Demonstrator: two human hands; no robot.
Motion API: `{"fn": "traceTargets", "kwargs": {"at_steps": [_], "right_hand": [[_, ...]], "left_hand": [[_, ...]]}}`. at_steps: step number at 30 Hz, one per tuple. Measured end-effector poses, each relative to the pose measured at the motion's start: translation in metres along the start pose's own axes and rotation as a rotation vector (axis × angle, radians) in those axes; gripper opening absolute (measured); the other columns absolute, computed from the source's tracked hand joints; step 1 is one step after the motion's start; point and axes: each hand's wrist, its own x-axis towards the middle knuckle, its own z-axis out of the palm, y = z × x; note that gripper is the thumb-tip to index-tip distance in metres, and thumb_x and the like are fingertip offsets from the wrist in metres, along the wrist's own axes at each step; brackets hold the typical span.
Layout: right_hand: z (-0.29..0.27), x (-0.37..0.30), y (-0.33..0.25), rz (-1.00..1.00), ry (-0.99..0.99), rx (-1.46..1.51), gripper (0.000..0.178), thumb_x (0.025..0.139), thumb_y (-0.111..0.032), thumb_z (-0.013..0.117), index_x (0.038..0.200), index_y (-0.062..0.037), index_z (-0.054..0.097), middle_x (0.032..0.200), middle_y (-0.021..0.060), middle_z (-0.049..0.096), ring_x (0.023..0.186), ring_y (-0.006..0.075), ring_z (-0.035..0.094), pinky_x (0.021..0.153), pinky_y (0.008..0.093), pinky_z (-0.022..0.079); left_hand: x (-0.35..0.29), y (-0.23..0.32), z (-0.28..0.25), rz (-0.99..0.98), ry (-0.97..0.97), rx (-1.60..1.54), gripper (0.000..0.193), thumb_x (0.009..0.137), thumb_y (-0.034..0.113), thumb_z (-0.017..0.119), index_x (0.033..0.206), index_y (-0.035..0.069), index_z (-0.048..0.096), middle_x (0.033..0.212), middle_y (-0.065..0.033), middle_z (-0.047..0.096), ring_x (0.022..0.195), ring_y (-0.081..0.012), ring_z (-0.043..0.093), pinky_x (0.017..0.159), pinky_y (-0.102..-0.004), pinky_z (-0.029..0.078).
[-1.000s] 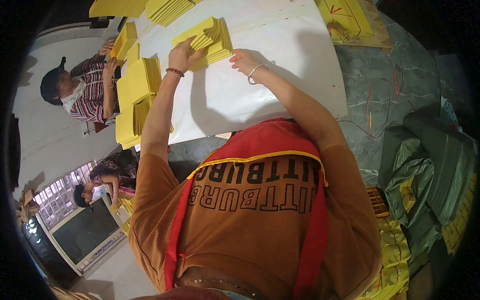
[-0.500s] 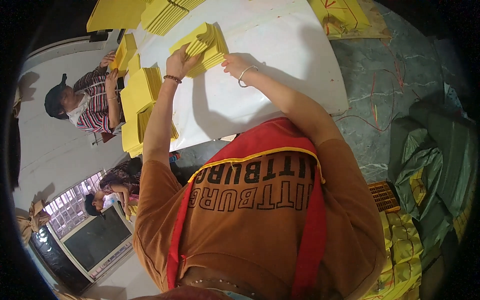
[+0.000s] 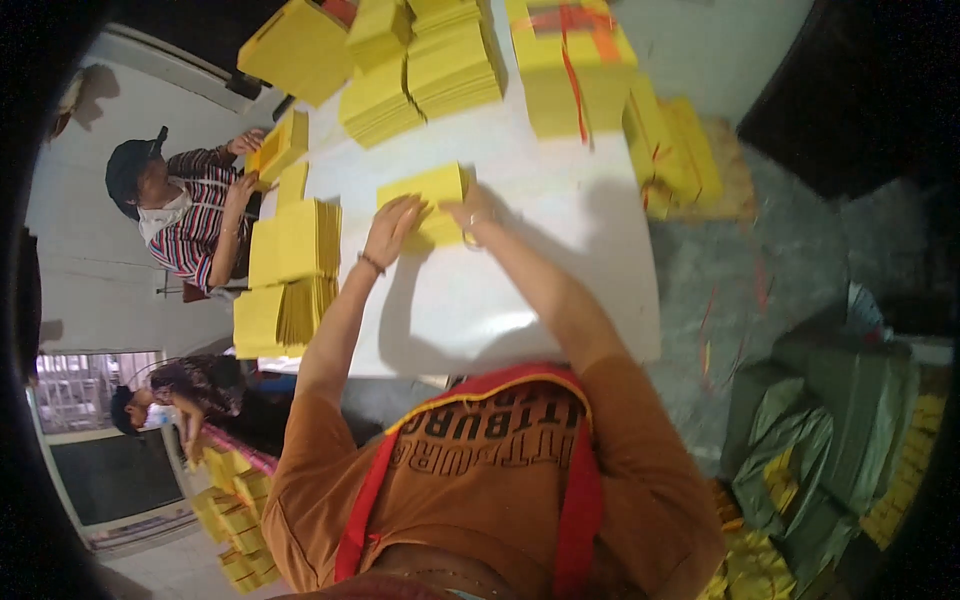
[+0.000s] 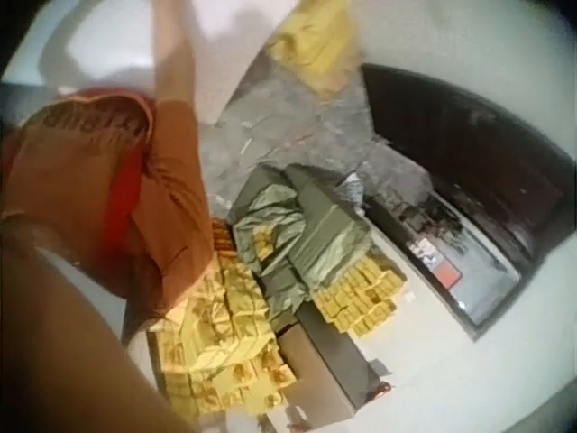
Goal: Folding and stacking sheets of yellow paper with silver foil centers.
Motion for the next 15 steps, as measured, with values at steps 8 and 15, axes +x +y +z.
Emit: {"fn": "traceTargets", "kwargs": {"at_steps": [8, 15], "right_hand": [[0.012, -0.025, -0.025, 0.005, 0.051, -0.341, 0.048, 0.072, -0.022, 0.068, 0.112, -0.0003, 0.053, 0.107, 0.0134, 0.059, 0.096, 0.0254, 0.057, 0.082, 0.0345, 0.044], [0.000, -0.023, -0.029, 0.100, -0.099, -0.044, 0.052, 0.076, -0.019, 0.066, 0.119, -0.0006, 0.045, 0.110, 0.0092, 0.055, 0.095, 0.0212, 0.055, 0.076, 0.0314, 0.046]], "left_hand": [[-0.039, -0.025, 0.000, -0.982, 0.190, -0.736, 0.087, 0.070, 0.053, 0.069, 0.124, -0.008, 0.038, 0.107, -0.0173, 0.058, 0.094, -0.0231, 0.058, 0.073, -0.0345, 0.048], [-0.028, -0.048, 0.004, -1.010, 0.064, -1.158, 0.062, 0.071, 0.042, 0.071, 0.109, -0.004, 0.052, 0.092, -0.0102, 0.062, 0.081, -0.0189, 0.061, 0.067, -0.0306, 0.049]]}}
